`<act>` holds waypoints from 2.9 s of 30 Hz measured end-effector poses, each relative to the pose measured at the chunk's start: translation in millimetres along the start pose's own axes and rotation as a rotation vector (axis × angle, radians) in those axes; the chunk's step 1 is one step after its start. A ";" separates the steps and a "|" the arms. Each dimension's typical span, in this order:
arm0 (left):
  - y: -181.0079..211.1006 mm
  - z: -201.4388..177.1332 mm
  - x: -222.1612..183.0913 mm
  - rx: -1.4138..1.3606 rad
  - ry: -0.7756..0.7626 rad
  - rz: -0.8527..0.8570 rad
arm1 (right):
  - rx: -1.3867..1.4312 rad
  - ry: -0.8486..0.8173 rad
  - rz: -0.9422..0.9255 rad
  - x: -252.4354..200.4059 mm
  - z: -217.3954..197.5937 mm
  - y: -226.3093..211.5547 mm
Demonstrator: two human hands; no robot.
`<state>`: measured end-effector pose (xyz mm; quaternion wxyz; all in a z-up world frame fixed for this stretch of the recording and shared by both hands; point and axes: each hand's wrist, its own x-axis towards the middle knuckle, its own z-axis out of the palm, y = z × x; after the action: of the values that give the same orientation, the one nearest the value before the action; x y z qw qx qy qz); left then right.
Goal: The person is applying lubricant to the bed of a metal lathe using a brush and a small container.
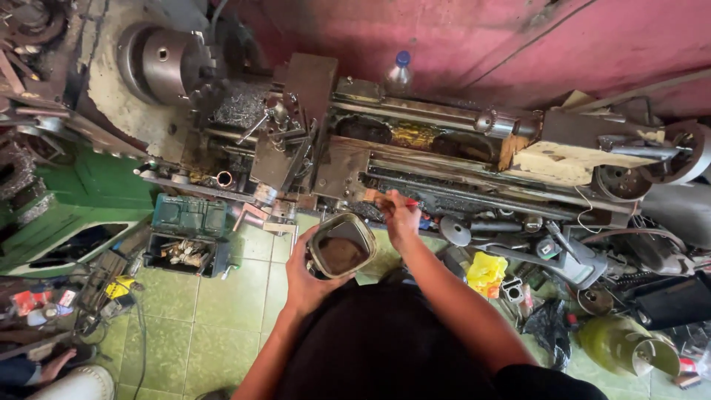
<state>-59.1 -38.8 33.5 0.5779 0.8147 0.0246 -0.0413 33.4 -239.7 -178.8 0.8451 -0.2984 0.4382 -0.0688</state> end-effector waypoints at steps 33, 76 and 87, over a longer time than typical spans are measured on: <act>2.5 -4.4 14.2 0.029 0.013 0.010 | 0.311 0.315 -0.070 54.1 -22.0 7.7; -3.1 -22.3 21.6 0.000 0.040 0.056 | -0.625 -0.290 -1.023 -46.9 117.3 -53.2; -7.0 -46.5 18.8 0.002 0.086 0.024 | -0.956 -0.746 -1.207 -26.9 152.3 -104.1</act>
<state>-39.2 7.3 40.4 0.5762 0.8164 0.0395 0.0005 151.2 -246.5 -34.4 0.5360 -0.8081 -0.1208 -0.2123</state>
